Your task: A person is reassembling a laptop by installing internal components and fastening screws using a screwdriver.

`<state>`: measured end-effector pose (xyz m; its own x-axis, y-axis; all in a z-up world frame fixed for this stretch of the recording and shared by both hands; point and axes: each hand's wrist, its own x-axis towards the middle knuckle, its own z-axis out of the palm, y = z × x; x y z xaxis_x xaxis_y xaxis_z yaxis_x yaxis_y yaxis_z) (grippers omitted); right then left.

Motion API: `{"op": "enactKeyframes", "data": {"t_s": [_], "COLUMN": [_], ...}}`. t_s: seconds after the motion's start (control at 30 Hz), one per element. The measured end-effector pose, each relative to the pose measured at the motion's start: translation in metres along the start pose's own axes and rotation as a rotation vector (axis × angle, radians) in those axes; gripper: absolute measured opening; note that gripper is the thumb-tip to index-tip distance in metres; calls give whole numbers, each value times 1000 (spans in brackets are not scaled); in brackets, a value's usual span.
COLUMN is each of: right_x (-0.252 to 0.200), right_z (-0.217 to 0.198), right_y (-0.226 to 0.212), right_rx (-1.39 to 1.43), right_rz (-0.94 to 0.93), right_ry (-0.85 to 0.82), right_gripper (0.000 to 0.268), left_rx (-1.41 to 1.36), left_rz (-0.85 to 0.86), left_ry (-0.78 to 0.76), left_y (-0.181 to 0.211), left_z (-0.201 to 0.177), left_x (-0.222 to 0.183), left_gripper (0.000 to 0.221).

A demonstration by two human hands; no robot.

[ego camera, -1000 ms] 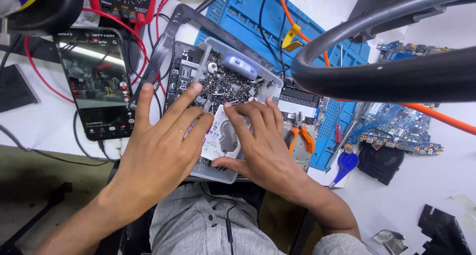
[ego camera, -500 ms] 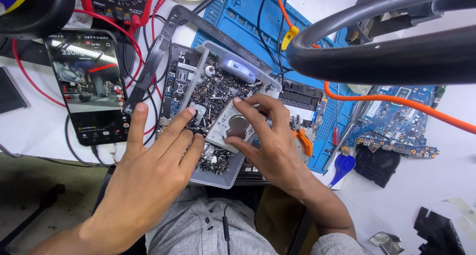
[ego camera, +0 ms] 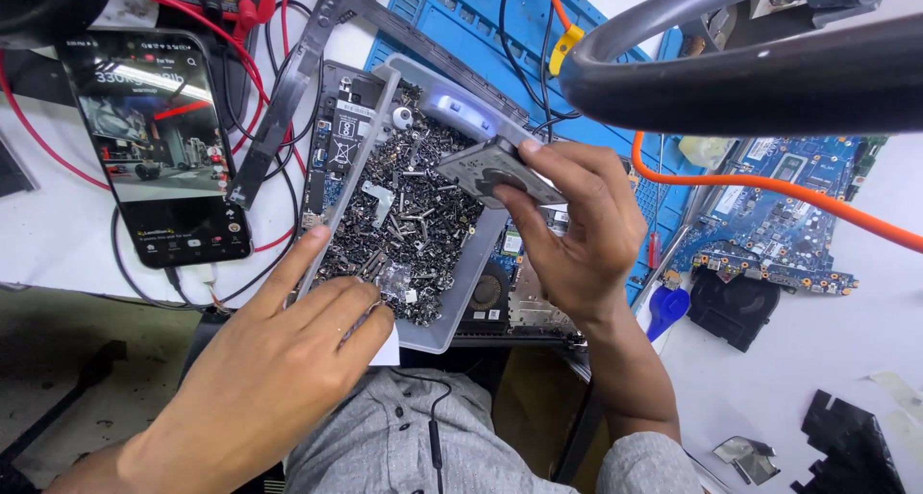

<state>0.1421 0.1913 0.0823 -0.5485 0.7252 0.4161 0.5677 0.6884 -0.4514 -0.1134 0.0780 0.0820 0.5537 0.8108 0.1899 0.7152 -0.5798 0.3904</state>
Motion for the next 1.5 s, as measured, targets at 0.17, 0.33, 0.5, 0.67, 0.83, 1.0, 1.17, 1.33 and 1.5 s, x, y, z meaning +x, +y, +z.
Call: {"op": "enactKeyframes", "data": {"t_s": [0.17, 0.33, 0.5, 0.67, 0.83, 1.0, 1.17, 1.33, 1.5], "right_x": [6, 7, -3, -8, -8, -11, -11, -14, -18], "right_z": [12, 14, 12, 2, -2, 3, 5, -4, -19], "right_y": [10, 11, 8, -3, -24, -29, -30, -29, -23], "right_rx": [25, -200, -323, -389, -243, -87, -111, -203, -278], "right_rz": [57, 30, 127, 82, -94, -131, -67, -109, -56], "right_ry": [15, -58, -183, -168, -224, -476, -561, -450, -306], "right_gripper": [39, 49, 72, 67, 18, 16, 19, 18, 27], "left_rx": [-119, -83, 161, 249, 269, 283, 251, 270, 246], "left_rz": [54, 9, 10, -3, -15, -26, -42, -40, -25], "left_ry": [-94, -74, -94, -95, -110, -88, -84, -121, -102], "left_y": [-2, 0, -7, -12, -11, -10, -11, -10, -9], "left_z": [-1, 0, 12, 17, 17, 15, 20, 16, 14], "left_x": [-1, 12, 34, 34, 31, 33, 30, 29, 32], "left_gripper": [80, 96, 63, 56, 57, 54, 52, 55, 61]}}
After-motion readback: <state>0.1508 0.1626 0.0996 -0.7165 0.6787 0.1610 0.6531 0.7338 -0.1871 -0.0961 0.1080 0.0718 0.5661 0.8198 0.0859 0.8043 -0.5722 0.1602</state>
